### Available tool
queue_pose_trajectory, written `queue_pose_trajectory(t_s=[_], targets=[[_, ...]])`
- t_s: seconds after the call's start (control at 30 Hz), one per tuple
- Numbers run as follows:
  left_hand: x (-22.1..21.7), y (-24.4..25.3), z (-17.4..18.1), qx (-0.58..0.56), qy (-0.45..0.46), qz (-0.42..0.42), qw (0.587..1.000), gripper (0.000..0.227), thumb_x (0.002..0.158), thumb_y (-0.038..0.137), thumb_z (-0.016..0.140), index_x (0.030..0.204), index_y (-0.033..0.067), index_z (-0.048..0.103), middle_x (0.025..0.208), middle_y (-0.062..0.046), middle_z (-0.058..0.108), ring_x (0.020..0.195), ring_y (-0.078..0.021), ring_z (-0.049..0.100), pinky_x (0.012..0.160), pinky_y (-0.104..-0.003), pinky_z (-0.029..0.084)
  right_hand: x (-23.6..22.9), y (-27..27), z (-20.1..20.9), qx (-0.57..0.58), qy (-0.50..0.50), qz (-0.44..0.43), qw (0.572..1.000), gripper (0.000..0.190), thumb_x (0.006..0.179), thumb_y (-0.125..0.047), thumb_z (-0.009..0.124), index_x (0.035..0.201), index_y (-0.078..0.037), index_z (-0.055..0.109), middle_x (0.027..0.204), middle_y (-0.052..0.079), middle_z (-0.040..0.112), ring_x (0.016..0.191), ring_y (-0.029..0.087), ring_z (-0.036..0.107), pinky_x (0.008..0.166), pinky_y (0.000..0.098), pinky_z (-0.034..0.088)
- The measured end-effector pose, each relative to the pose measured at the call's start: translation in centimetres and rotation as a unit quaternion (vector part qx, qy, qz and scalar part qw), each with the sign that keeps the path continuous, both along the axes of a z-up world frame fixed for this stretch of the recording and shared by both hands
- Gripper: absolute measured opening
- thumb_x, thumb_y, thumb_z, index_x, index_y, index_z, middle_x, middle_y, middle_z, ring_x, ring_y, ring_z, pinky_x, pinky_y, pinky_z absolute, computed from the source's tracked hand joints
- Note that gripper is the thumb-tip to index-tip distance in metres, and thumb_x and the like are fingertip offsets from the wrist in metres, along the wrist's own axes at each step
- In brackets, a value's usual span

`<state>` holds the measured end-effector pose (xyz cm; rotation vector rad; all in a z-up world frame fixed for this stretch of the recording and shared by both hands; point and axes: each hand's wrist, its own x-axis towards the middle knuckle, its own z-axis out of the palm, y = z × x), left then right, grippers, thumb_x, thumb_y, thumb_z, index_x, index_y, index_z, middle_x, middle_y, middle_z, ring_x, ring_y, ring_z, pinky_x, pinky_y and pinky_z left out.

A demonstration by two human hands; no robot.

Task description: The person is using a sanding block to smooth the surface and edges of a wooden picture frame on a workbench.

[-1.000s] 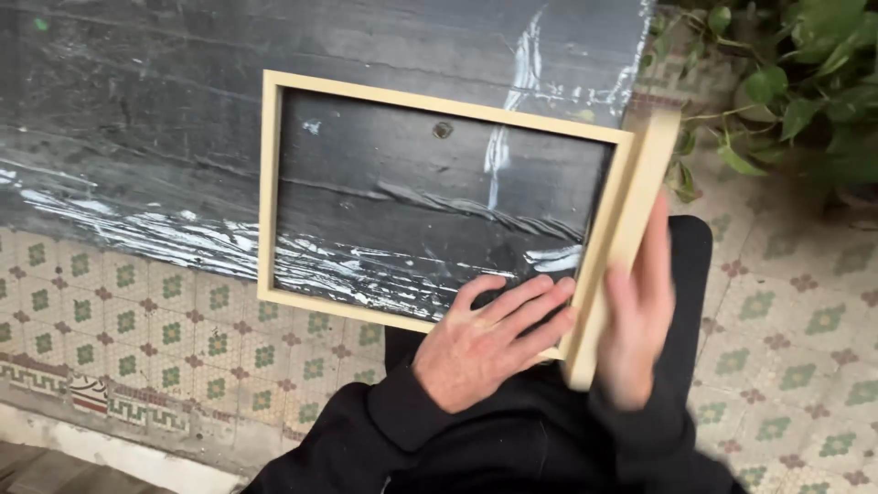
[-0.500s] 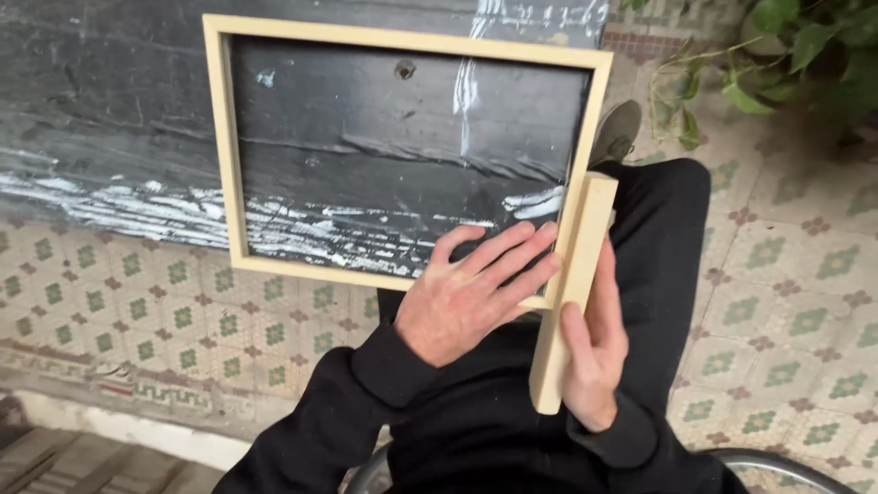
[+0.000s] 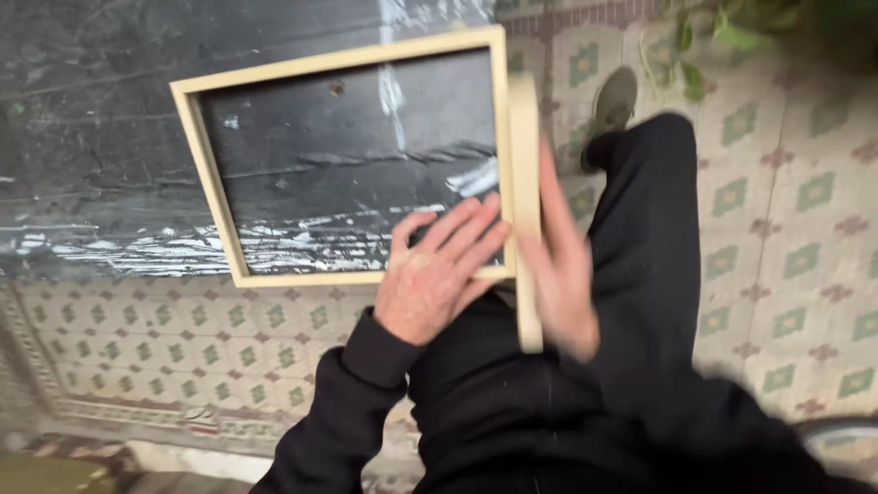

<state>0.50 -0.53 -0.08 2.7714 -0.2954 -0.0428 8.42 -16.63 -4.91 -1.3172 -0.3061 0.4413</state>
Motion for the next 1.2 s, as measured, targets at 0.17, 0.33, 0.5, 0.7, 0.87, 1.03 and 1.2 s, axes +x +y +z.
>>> queue_pose_trajectory(t_s=[0.17,0.33,0.5,0.7,0.87,1.03,1.2], targets=[[0.5,-0.5,0.0,-0.016,0.029,-0.007,0.999,0.064,0.089,0.033,0.075,0.148,0.0144,0.056,0.159,-0.003,0.049,0.145,-0.0206,0.048,0.115,-0.047,0.034,7.1,2.9,-2.6,0.067,-0.051,-0.040,0.996,0.055,0.118,-0.001,0.049,0.166,0.003,0.021,0.174,0.015,0.024,0.161,0.020,0.031,0.134,0.0307,0.029],[0.7,-0.4,0.1,-0.006,0.009,0.020,1.000,0.060,0.091,0.032,0.077,0.144,0.0111,0.058,0.156,-0.007,0.053,0.143,-0.0227,0.050,0.115,-0.049,0.033,-4.8,-4.1,-0.2,-0.016,-0.061,0.042,0.997,0.066,0.107,-0.006,0.049,0.164,0.005,0.018,0.176,0.018,0.017,0.167,0.027,0.014,0.136,0.0391,0.014],[0.1,-0.7,-0.3,0.000,0.017,-0.002,1.000,0.061,0.090,0.030,0.079,0.144,0.0104,0.059,0.153,-0.007,0.055,0.141,-0.0242,0.051,0.115,-0.049,0.033,4.1,2.0,-3.7,0.020,-0.084,-0.005,0.996,0.058,0.115,-0.007,0.049,0.166,0.000,0.023,0.176,0.014,0.022,0.166,0.023,0.019,0.138,0.0356,0.016],[0.4,-0.7,-0.4,0.011,0.000,0.011,1.000,0.060,0.090,0.030,0.080,0.142,0.0080,0.059,0.155,-0.009,0.055,0.143,-0.0251,0.051,0.115,-0.048,0.034,2.0,-0.1,-1.3,0.037,-0.097,0.005,0.995,0.057,0.116,-0.005,0.049,0.167,-0.001,0.023,0.176,0.015,0.020,0.165,0.026,0.016,0.137,0.0370,0.014],[0.6,-0.2,0.0,0.014,0.010,0.012,1.000,0.061,0.088,0.032,0.080,0.140,0.0084,0.060,0.152,-0.010,0.055,0.141,-0.0265,0.051,0.113,-0.049,0.033,-1.6,-1.2,-1.7,0.009,-0.062,0.038,0.997,0.062,0.107,-0.003,0.048,0.163,0.005,0.023,0.174,0.022,0.020,0.166,0.033,0.015,0.135,0.0440,0.012],[0.5,-0.8,0.1,0.026,0.012,0.008,1.000,0.062,0.087,0.029,0.080,0.142,0.0083,0.060,0.154,-0.010,0.056,0.141,-0.0253,0.051,0.115,-0.049,0.033,9.6,4.7,-2.9,0.072,-0.045,-0.024,0.996,0.054,0.116,-0.006,0.051,0.164,0.004,0.028,0.174,0.016,0.030,0.161,0.023,0.027,0.134,0.0331,0.023],[0.5,-0.7,-0.2,0.005,-0.010,0.011,1.000,0.061,0.089,0.029,0.080,0.142,0.0084,0.059,0.154,-0.009,0.055,0.143,-0.0255,0.051,0.117,-0.048,0.033,-2.8,-2.9,-0.5,0.022,-0.070,0.019,0.997,0.059,0.111,-0.005,0.045,0.164,0.005,0.022,0.174,0.018,0.020,0.165,0.026,0.017,0.135,0.0373,0.015]])
